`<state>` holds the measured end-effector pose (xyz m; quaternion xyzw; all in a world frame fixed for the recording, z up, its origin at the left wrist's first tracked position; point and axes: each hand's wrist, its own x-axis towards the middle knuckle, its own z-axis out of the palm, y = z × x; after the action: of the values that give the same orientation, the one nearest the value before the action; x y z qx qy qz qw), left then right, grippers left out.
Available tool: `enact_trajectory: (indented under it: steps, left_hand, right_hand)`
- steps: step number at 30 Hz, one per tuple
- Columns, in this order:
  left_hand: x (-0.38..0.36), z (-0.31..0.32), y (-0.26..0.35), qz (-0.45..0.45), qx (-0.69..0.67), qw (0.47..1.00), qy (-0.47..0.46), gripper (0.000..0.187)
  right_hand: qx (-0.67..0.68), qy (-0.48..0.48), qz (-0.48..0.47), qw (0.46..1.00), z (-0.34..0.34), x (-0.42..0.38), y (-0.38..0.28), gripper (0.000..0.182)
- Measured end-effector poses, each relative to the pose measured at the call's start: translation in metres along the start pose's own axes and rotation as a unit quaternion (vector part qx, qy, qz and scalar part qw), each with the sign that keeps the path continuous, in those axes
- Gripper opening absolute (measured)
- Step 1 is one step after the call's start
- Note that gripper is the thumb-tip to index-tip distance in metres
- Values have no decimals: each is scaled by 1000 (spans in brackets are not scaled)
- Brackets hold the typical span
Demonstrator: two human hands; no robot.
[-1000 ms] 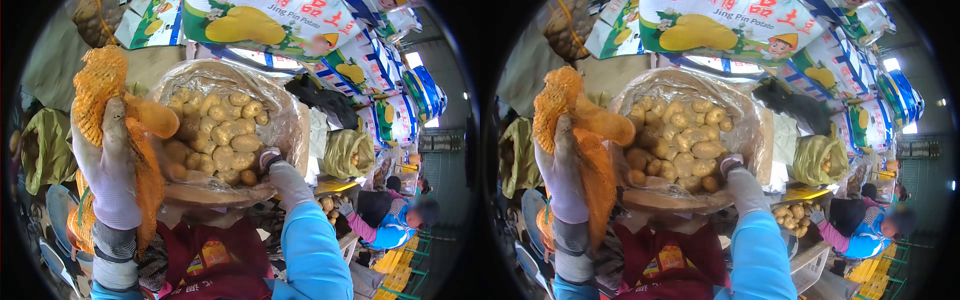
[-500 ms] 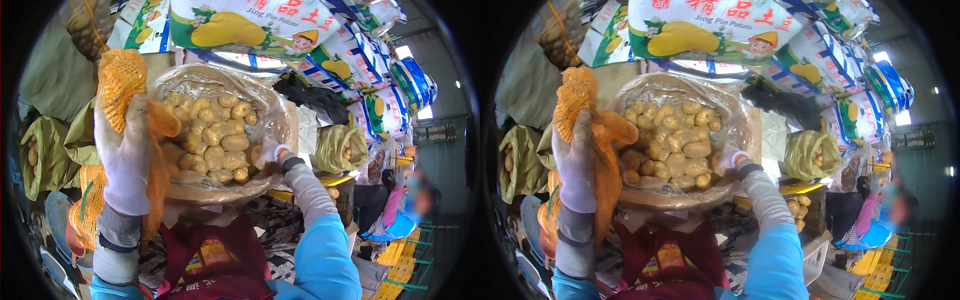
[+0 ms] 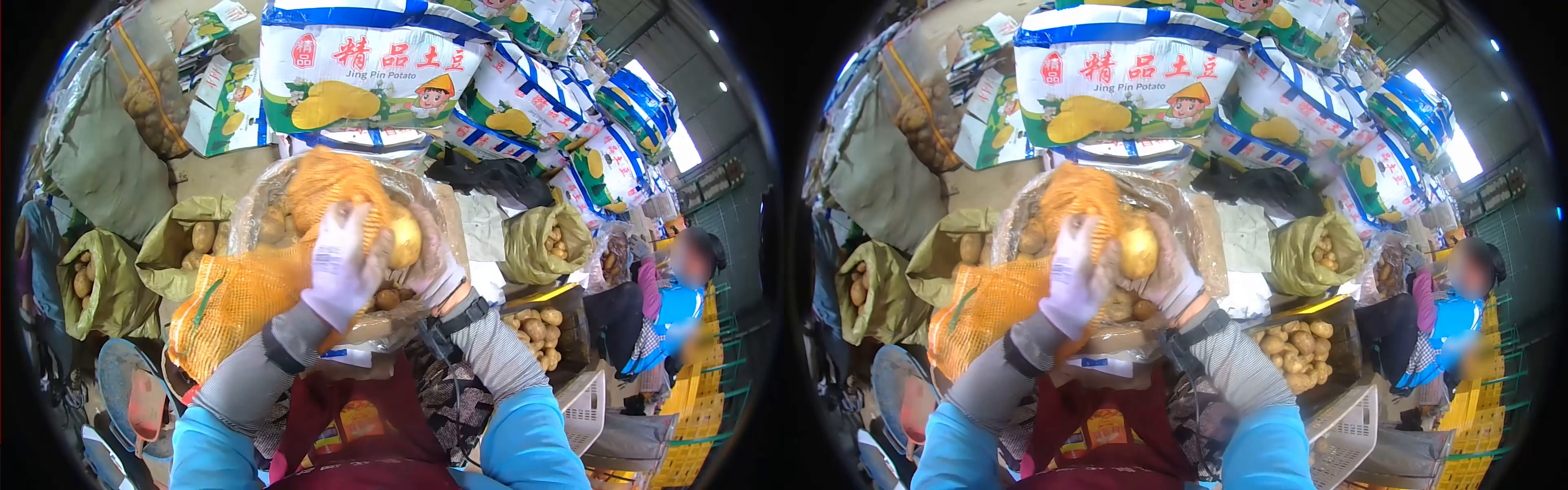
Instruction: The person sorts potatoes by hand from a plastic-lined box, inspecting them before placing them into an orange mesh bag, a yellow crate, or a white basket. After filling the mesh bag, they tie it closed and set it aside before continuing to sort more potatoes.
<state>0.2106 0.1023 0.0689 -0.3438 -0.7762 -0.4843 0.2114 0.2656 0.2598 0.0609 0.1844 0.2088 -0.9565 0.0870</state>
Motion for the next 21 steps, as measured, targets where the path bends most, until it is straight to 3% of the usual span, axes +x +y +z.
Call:
enact_trajectory:
  steps: [1,2,3,4,7,8,10,11,12,15,17,19,21]
  left_hand:
    - [0,-1,3,18,36,999,-37,43]
    - [-1,2,-4,-30,28,999,-34,44]
    - [-1,9,-16,-78,19,996,-32,45]
    - [3,12,-27,-125,11,992,-31,46]
    - [22,12,-70,-263,-31,962,-60,46]
    - [11,27,-87,-272,-164,948,13,44]
    - [13,16,-56,-202,-78,976,32,42]
    - [11,8,-37,-165,-33,985,38,42]
    - [8,6,-25,-47,11,997,53,38]
    - [6,-11,6,110,5,980,-168,35]
    - [6,-8,2,84,5,976,-201,34]
    - [8,-12,-12,65,63,960,-266,30]
    - [5,-10,-20,117,129,962,-210,24]
  right_hand:
    - [-29,8,-7,1000,3,6,10,48]
    - [-70,32,-28,997,8,4,21,43]
    - [-217,-26,-132,967,7,1,26,43]
    - [-354,-84,-234,902,6,-3,31,42]
    - [-178,-60,-35,982,17,-5,22,49]
    - [-84,-84,-7,993,16,-3,16,51]
    - [114,-132,44,984,11,3,9,56]
    - [-141,-79,-116,980,-2,11,10,54]
    - [-384,-15,-263,885,-23,25,13,53]
    - [-162,-92,-225,956,-6,20,6,48]
    - [121,-74,-93,985,-14,28,4,46]
    - [15,-25,-196,980,-7,17,7,45]
    - [-147,14,-294,944,4,11,8,45]
